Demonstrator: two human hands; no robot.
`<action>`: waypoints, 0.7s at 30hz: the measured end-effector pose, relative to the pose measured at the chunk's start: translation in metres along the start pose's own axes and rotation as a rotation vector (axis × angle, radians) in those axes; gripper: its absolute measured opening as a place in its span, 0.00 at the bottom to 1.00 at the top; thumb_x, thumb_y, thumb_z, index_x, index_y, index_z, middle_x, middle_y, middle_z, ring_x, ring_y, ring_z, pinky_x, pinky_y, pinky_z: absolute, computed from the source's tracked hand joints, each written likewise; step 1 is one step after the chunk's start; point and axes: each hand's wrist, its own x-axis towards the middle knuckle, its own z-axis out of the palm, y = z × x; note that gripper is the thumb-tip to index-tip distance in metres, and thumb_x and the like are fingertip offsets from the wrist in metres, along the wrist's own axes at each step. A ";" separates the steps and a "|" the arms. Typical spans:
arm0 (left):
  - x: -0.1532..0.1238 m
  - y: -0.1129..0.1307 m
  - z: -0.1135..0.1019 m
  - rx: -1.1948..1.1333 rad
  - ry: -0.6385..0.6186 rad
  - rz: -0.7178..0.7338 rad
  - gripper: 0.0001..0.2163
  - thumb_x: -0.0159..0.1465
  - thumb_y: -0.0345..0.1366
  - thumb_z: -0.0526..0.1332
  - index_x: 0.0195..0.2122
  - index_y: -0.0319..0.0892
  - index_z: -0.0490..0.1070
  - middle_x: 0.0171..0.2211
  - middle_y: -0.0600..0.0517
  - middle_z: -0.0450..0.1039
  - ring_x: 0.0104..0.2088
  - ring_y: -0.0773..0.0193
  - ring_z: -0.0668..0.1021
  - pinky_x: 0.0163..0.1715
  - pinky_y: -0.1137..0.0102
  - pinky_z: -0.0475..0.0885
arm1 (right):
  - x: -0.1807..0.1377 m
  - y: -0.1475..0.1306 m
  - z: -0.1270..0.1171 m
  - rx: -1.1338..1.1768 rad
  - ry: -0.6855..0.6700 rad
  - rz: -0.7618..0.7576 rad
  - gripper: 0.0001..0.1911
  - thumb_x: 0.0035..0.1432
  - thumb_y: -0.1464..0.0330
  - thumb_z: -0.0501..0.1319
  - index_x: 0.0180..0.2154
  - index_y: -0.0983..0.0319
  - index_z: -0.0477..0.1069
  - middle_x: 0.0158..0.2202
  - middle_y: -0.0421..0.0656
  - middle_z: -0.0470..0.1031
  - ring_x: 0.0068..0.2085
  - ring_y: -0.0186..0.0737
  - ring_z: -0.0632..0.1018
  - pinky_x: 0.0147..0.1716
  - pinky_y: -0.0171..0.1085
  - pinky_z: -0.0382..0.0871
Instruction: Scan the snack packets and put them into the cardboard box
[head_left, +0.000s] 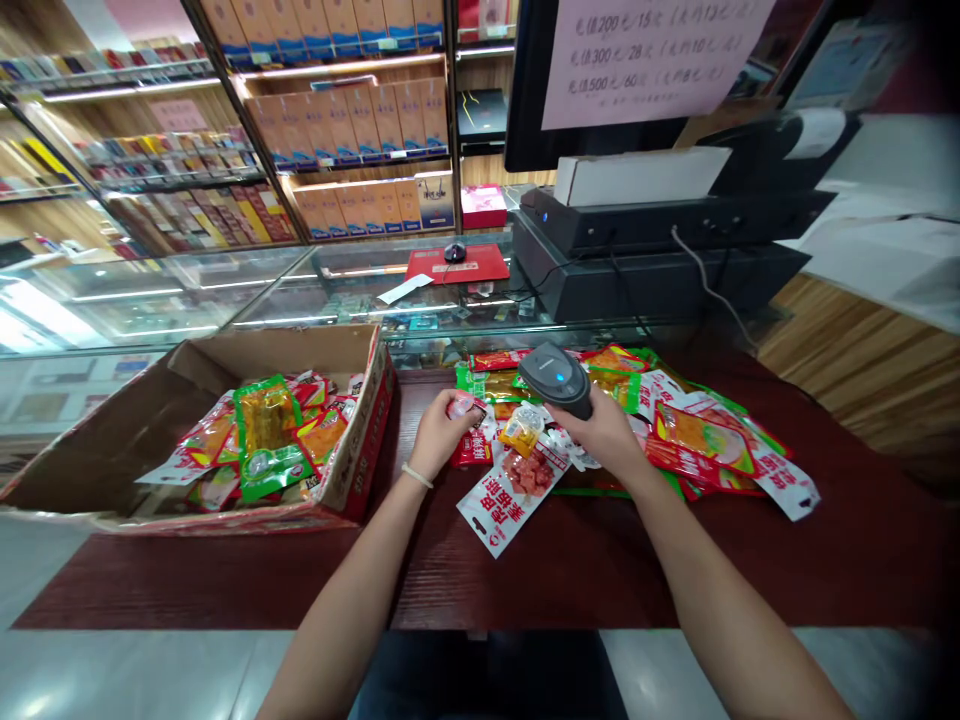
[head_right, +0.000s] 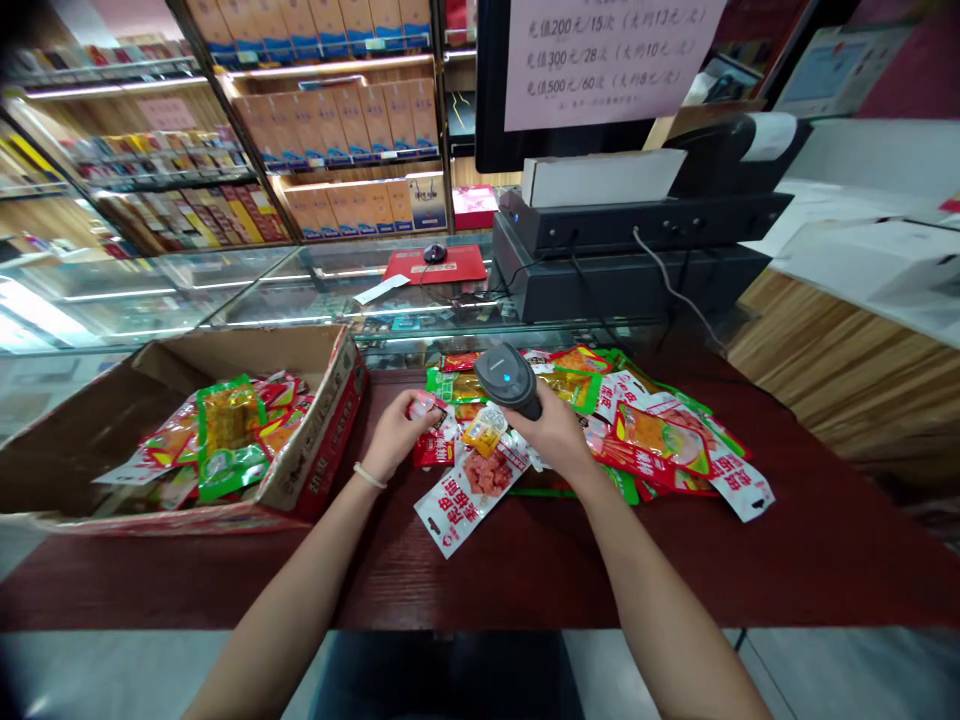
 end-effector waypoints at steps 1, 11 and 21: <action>0.001 0.001 0.000 -0.114 0.046 -0.012 0.15 0.54 0.37 0.67 0.42 0.41 0.69 0.36 0.52 0.74 0.35 0.65 0.75 0.39 0.70 0.69 | 0.000 -0.001 0.000 0.002 0.001 0.004 0.21 0.50 0.56 0.65 0.43 0.61 0.75 0.36 0.45 0.80 0.37 0.46 0.78 0.37 0.41 0.71; -0.002 0.014 -0.002 -0.944 0.004 -0.202 0.18 0.54 0.32 0.69 0.45 0.46 0.68 0.36 0.55 0.72 0.31 0.72 0.75 0.35 0.74 0.71 | -0.002 0.002 0.006 0.026 -0.054 -0.042 0.22 0.50 0.59 0.65 0.46 0.62 0.74 0.40 0.45 0.80 0.39 0.47 0.78 0.39 0.42 0.72; -0.001 0.020 -0.015 -1.213 -0.056 -0.397 0.15 0.65 0.47 0.58 0.46 0.45 0.73 0.38 0.49 0.76 0.38 0.66 0.78 0.40 0.68 0.74 | -0.004 0.008 0.010 -0.002 -0.092 -0.080 0.21 0.51 0.60 0.65 0.46 0.61 0.73 0.42 0.46 0.80 0.40 0.47 0.78 0.40 0.43 0.72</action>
